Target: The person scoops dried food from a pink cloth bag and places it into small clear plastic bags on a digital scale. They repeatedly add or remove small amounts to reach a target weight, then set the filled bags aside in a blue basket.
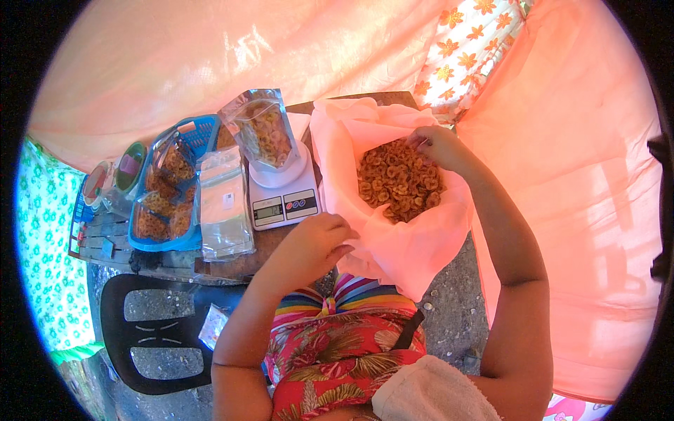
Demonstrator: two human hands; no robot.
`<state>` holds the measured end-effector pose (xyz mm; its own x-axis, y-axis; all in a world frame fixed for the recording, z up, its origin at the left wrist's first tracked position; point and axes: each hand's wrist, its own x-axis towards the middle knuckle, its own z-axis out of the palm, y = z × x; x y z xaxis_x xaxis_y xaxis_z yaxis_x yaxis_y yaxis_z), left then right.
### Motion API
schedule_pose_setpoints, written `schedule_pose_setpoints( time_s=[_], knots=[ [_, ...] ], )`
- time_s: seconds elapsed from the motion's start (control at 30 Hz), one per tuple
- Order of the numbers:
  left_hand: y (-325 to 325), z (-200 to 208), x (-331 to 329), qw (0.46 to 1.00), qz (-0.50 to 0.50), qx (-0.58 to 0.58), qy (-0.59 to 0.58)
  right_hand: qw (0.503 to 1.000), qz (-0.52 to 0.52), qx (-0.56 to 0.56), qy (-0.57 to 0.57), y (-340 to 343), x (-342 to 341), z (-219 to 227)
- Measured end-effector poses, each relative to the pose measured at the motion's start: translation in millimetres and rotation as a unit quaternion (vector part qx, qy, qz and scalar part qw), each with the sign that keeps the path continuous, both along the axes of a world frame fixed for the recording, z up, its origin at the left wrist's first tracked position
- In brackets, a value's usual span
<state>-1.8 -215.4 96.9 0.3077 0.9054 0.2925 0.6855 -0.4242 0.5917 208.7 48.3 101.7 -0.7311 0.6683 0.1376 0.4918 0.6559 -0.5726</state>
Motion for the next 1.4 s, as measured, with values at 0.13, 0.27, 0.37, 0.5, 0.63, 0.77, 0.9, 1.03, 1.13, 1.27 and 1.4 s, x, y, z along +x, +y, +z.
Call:
schedule_pose_setpoints(
  time_s=[0.13,0.27,0.37,0.5,0.63,0.77,0.9,1.03,1.13,1.27,1.4],
  knots=[
    [21,16,-11,0.997,0.062,0.042,-0.032,0.998,-0.001,0.058,-0.038,0,-4,-11],
    [79,12,-10,0.984,0.094,0.061,-0.141,0.998,-0.010,0.028,-0.048,-11,-14,-5],
    [118,-4,1,0.974,0.113,-0.040,-0.192,0.999,0.013,-0.050,0.002,-23,-18,5],
    [145,-25,17,0.899,0.116,-0.180,-0.382,0.991,0.062,-0.071,0.099,-32,-18,7],
    [149,-30,21,0.871,0.130,-0.188,-0.435,0.989,0.021,-0.092,0.111,-36,-27,-2],
    [148,-27,19,0.871,0.149,-0.141,-0.447,0.987,-0.018,-0.035,0.156,-47,-35,5],
    [150,-32,16,0.891,0.204,-0.044,-0.403,0.997,-0.071,0.033,-0.018,-56,-26,18],
    [157,-43,16,0.933,0.239,0.049,-0.263,0.958,-0.034,-0.197,0.207,-56,-35,4],
    [161,-54,21,0.946,0.256,0.147,-0.135,0.929,-0.082,-0.295,0.207,-59,-50,-11],
    [163,-58,21,0.960,0.245,0.110,-0.078,0.925,-0.196,-0.268,0.183,-70,-50,2],
    [163,-48,18,0.958,0.160,-0.080,-0.222,0.928,-0.073,-0.296,0.213,-63,-49,24]
  ],
)
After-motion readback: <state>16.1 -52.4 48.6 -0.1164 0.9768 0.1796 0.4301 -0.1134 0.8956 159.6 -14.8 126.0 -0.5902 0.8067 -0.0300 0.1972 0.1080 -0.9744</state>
